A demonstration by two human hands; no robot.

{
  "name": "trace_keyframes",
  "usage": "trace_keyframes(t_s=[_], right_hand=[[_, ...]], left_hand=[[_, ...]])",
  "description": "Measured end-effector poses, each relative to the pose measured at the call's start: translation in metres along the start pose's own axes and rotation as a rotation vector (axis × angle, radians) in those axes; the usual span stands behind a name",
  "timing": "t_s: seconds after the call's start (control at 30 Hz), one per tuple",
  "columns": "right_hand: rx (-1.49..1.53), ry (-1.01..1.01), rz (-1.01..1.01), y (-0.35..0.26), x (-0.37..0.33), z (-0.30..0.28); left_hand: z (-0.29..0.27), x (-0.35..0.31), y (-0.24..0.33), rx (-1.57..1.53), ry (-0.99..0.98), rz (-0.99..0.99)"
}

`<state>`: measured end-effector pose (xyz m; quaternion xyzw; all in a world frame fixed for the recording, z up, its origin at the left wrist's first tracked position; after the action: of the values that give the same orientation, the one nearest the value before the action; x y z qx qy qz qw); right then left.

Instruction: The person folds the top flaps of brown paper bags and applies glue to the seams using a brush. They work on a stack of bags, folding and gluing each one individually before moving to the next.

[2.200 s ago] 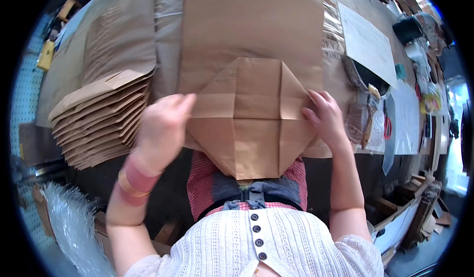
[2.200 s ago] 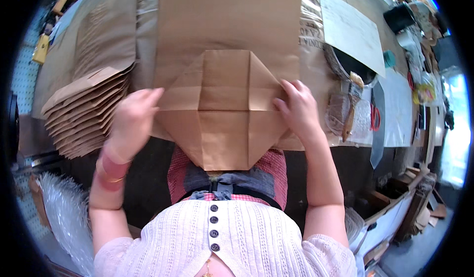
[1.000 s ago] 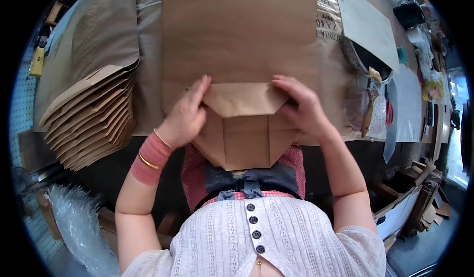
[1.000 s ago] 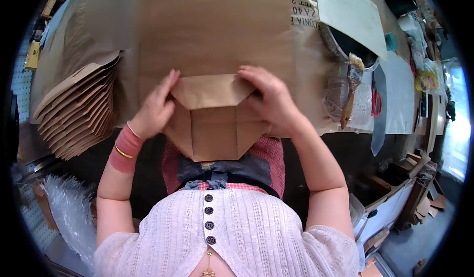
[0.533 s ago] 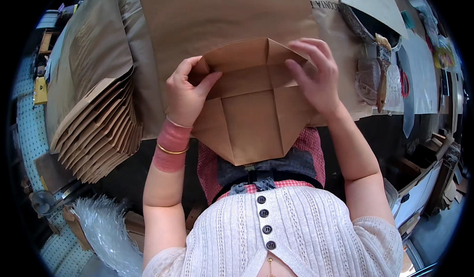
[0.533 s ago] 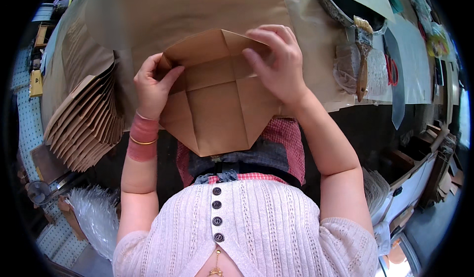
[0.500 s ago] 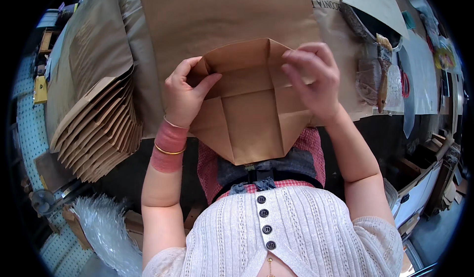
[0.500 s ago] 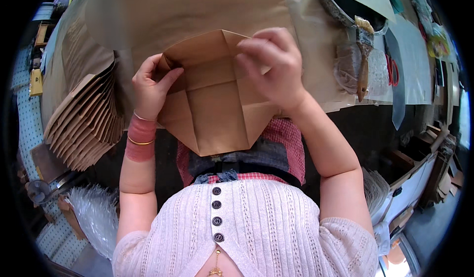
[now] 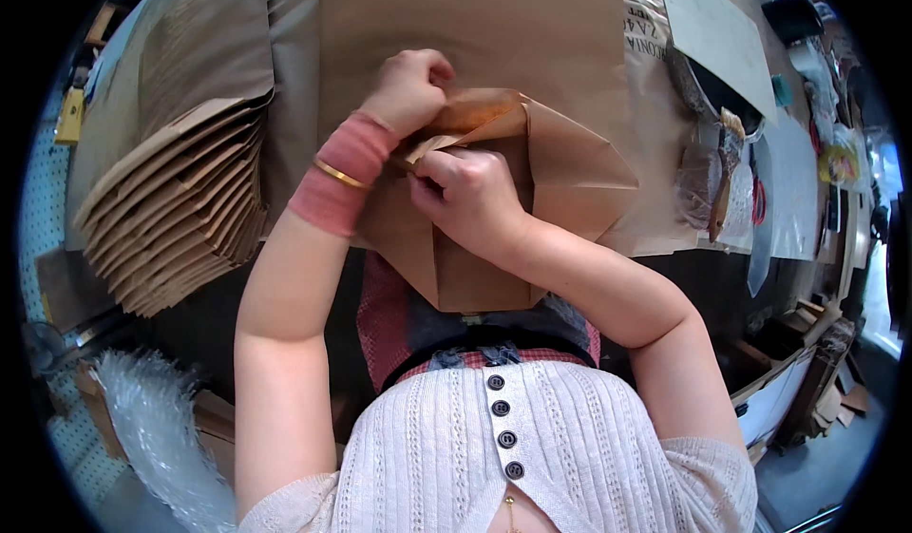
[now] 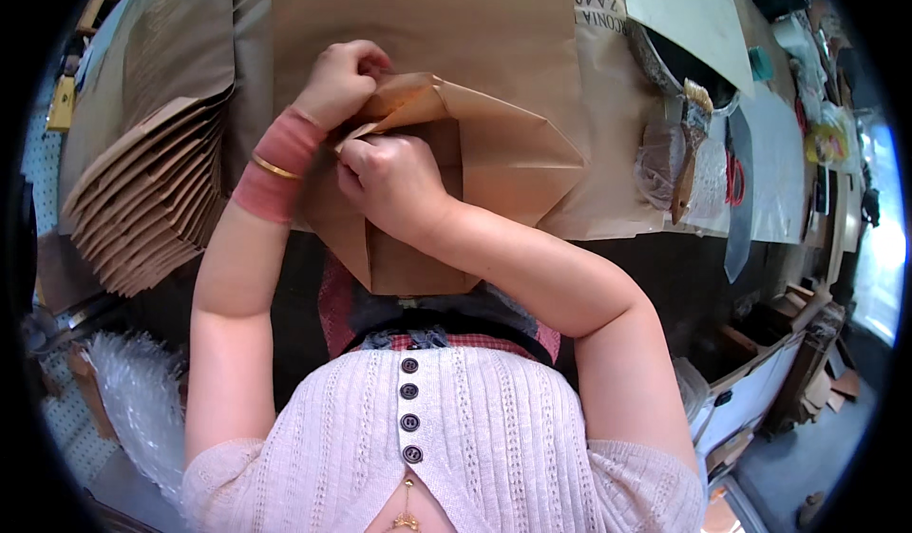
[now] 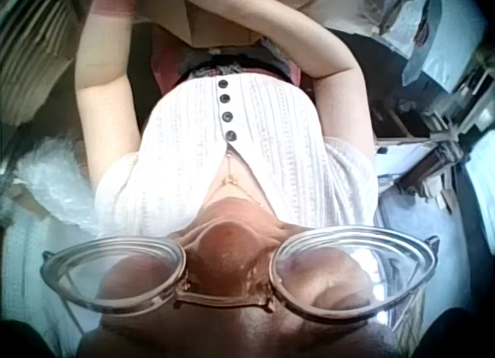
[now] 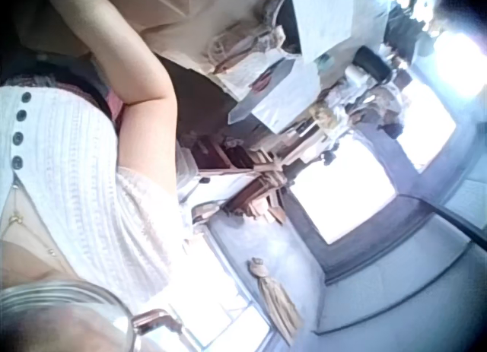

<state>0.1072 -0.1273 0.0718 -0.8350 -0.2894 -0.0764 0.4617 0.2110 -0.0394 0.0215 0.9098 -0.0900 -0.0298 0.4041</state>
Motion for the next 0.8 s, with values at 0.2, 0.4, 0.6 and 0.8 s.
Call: trace_keyframes(t_s=[0.2, 0.4, 0.6, 0.8], right_hand=[[-0.623, 0.021, -0.278, -0.033, 0.040, -0.067], [-0.431, -0.895, -0.374, 0.021, -0.007, -0.016], [-1.045, -1.065, 0.065, 0.025, -0.039, -0.037], [-0.952, -1.300, 0.096, 0.055, -0.022, -0.018]], left_hand=[[-0.002, -0.011, 0.011, -0.370, -0.212, -0.230], [-0.003, 0.010, -0.001, -0.135, -0.050, 0.036], [-0.006, -0.030, 0.094, 0.874, 0.318, 0.542], [0.090, -0.083, 0.099, 0.858, -0.587, 0.358]])
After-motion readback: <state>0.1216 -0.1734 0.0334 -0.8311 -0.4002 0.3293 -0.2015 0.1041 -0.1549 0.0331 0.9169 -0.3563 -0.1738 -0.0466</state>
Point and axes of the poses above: each hand's wrist, its own x-axis towards the middle knuckle, its own z-axis out of the palm, y = z × x, the point moved 10 cm from there along x, towards the middle knuckle, and after that the axes turned 2 degrees about z, right-handed, at the moved point
